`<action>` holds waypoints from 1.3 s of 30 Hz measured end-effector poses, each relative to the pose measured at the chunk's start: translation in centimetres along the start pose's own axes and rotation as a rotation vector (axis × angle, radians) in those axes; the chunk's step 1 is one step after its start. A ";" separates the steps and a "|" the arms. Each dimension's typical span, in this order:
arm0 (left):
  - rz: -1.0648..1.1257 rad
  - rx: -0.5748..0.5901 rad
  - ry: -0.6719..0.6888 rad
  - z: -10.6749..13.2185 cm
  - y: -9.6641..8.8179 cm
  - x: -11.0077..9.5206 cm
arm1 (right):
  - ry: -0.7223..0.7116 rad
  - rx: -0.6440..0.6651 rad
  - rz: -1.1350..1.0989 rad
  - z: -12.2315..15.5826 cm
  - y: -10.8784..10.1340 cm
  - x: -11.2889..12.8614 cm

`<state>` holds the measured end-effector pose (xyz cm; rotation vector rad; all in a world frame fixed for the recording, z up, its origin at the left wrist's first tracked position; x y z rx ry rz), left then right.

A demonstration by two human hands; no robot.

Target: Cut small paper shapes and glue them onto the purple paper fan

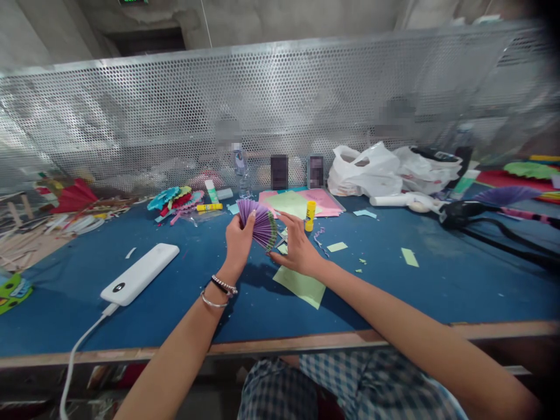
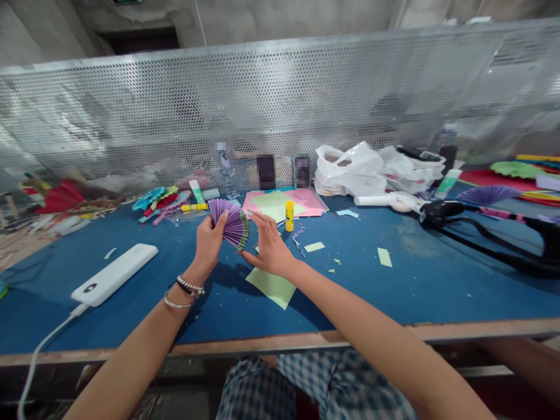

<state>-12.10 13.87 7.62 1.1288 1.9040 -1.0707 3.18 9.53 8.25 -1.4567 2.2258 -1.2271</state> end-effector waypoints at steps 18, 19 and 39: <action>-0.044 0.072 0.026 0.1 0.7 -1.5 | -0.014 -0.012 -0.066 0.1 -0.9 -0.2; -0.042 0.069 0.024 0.1 0.6 -1.5 | -0.018 -0.015 -0.064 0.1 -0.9 -0.2; -0.016 0.078 -0.005 0.0 0.7 -0.9 | -0.036 -0.032 -0.043 0.0 -0.9 -0.2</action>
Point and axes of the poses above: each hand's wrist, its own z-axis away from the middle knuckle, its own y-axis out of the palm, x = y × z, the point moved 10 cm from there along -z, towards the middle knuckle, and after that the axes turned 12 degrees about x, right-handed, at the moved point
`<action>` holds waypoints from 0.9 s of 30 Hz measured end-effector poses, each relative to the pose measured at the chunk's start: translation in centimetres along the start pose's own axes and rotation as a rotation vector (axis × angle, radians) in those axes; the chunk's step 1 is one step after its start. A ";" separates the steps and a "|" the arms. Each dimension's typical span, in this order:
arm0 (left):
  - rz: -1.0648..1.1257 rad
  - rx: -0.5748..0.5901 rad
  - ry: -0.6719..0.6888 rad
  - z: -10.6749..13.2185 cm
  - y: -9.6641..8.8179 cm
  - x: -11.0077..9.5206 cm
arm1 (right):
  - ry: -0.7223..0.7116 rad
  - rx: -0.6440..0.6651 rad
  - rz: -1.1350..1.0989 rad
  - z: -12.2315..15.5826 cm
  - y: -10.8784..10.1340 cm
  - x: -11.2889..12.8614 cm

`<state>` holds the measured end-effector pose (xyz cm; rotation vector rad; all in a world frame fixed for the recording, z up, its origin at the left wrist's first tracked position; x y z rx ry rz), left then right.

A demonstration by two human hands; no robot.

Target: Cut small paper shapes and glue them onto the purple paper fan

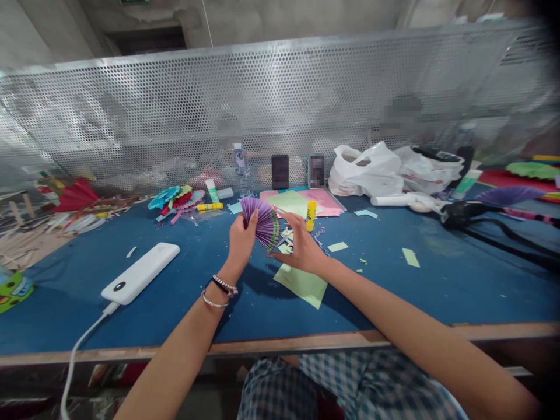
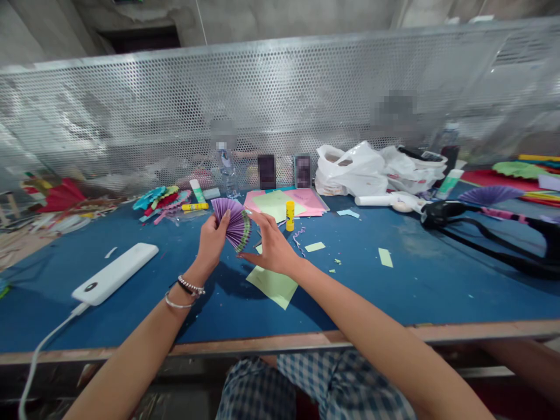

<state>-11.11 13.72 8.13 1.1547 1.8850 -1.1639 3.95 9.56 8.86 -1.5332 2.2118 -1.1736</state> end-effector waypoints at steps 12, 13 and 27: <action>-0.066 -0.003 -0.001 0.1 0.0 -0.3 | -0.065 0.065 0.083 -0.2 0.0 0.6; -0.077 -0.003 0.002 0.1 0.0 -0.4 | -0.069 0.068 0.091 -0.2 0.0 0.7; -0.111 -0.006 0.025 0.0 -0.1 -0.4 | -0.053 0.021 0.083 -0.1 -0.4 0.3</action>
Point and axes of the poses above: each hand's wrist, its own z-axis away from the middle knuckle, its own y-axis out of the palm, x = y × z, the point moved 10 cm from there along -z, towards the middle knuckle, and after that the axes turned 12 degrees about x, right-handed, at the moved point
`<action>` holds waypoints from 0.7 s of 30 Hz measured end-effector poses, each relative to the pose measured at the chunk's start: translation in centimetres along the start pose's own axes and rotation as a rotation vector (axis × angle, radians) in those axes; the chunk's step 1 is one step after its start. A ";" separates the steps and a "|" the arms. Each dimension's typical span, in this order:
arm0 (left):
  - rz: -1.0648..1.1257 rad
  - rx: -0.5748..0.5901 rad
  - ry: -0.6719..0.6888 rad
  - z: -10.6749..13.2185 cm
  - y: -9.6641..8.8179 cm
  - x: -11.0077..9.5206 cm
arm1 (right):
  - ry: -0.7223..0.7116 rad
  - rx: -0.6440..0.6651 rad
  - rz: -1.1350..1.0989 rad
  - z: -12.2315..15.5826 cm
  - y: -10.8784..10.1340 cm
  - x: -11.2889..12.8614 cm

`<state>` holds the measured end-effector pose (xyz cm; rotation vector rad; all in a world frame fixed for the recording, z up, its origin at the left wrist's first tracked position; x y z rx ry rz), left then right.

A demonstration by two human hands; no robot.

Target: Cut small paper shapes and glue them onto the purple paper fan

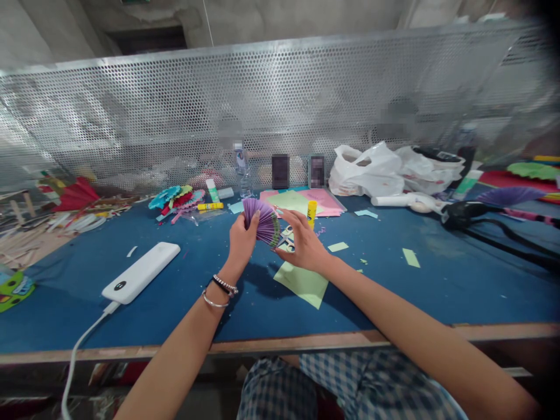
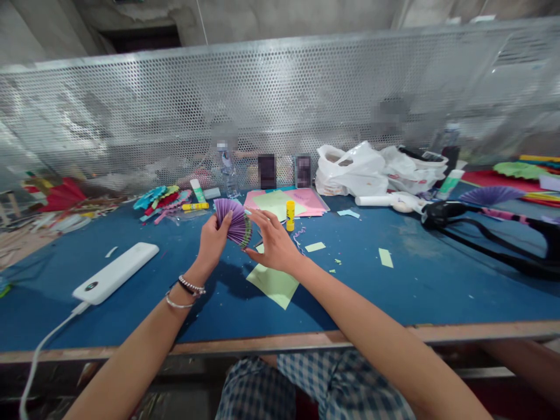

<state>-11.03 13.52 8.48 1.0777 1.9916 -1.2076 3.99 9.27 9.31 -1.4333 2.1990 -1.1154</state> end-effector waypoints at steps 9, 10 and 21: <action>0.136 0.180 -0.009 -0.1 2.1 0.0 | 0.180 -0.059 -0.163 0.3 -0.8 -2.4; 0.131 0.214 0.007 0.0 2.5 -0.2 | 0.191 -0.064 -0.181 0.4 -0.8 -2.6; 0.120 0.406 0.063 0.6 4.7 -0.9 | 0.204 -0.078 -0.276 0.5 -0.7 -3.2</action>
Point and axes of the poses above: each hand's wrist, its own z-axis away from the middle knuckle, its own y-axis out of the palm, x = y × z, the point moved 10 cm from there along -z, towards the middle knuckle, and after that the axes turned 12 degrees about x, right-handed, at the moved point
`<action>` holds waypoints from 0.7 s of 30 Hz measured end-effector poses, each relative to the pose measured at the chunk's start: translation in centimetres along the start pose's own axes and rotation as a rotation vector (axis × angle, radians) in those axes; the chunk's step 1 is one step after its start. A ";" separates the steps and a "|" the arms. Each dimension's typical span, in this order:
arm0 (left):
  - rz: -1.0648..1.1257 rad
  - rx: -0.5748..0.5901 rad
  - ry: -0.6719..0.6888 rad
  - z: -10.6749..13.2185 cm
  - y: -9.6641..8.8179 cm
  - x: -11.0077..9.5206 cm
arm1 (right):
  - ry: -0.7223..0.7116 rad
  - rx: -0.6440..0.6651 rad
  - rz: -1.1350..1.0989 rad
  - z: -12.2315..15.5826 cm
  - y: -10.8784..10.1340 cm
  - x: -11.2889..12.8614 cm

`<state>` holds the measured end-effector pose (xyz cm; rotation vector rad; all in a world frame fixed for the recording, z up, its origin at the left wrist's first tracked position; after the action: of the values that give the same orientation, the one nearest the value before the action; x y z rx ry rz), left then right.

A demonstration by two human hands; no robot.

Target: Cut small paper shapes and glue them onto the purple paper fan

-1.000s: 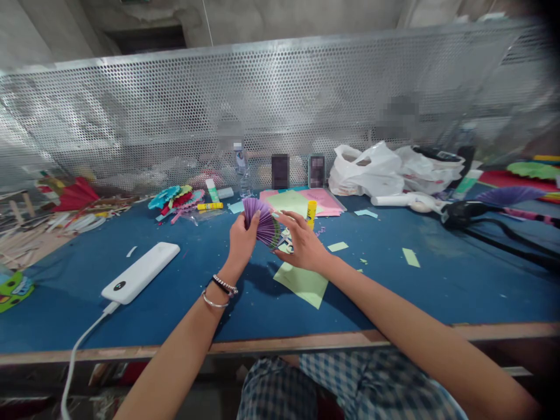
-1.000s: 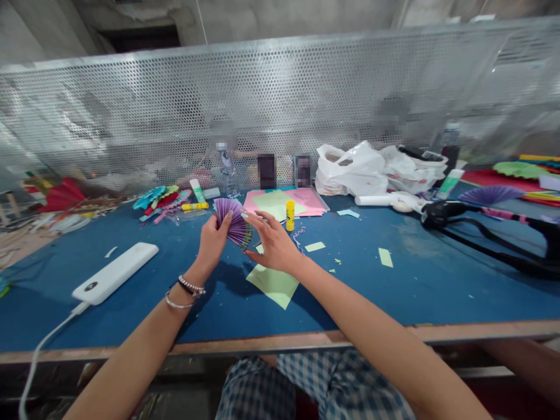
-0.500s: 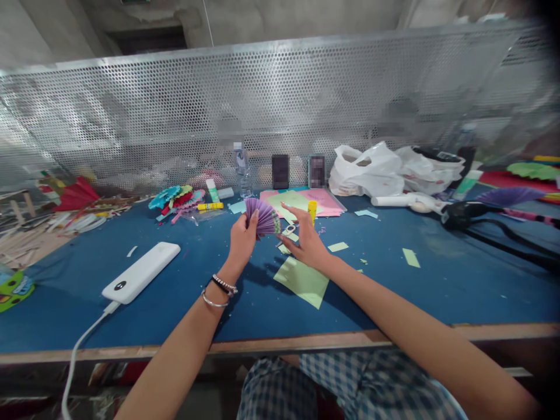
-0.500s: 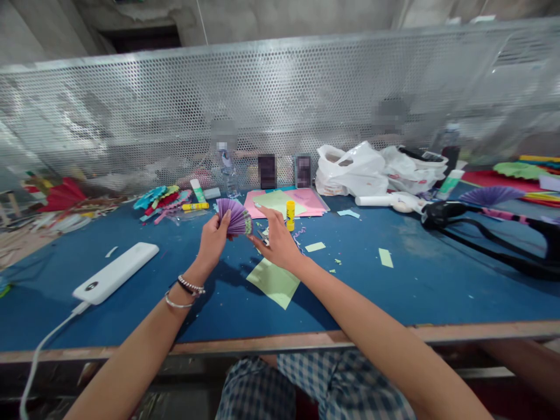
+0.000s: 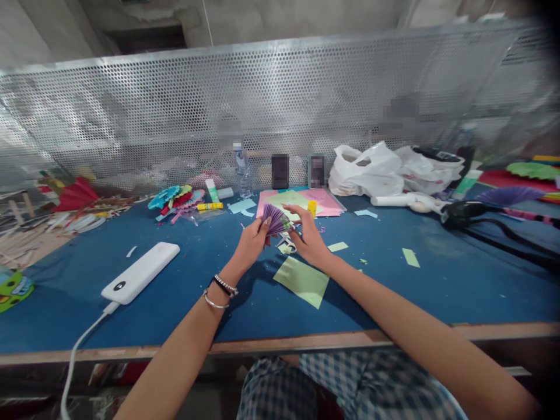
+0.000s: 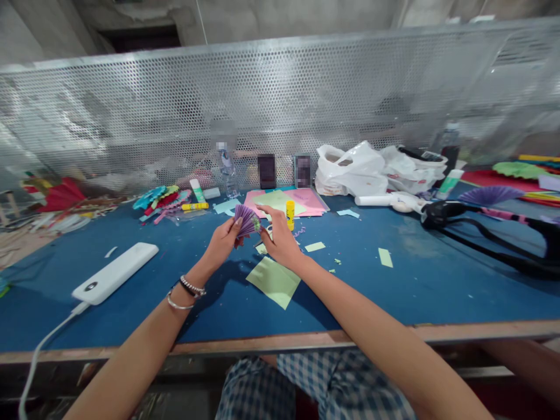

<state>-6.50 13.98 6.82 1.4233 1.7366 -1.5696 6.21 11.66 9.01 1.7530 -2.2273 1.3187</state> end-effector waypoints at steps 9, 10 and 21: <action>-0.107 0.100 0.052 0.1 1.1 -1.2 | 0.007 0.001 -0.022 0.0 0.3 -0.4; -0.120 0.100 0.063 0.1 1.1 -1.4 | 0.005 0.002 -0.019 0.0 0.4 -0.5; -0.410 0.087 0.164 0.2 1.2 -1.8 | -0.114 0.121 0.338 -0.4 1.2 0.8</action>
<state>-4.82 12.86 7.60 1.3258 2.1906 -1.7915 4.79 11.32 8.96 1.5719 -2.6534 1.4723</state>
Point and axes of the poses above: each hand's wrist, its own z-axis away from the middle knuckle, its own y-axis out of the palm, x = y × z, the point moved 10 cm from there along -z, towards the middle knuckle, and after that the axes turned 12 degrees about x, right-handed, at the moved point
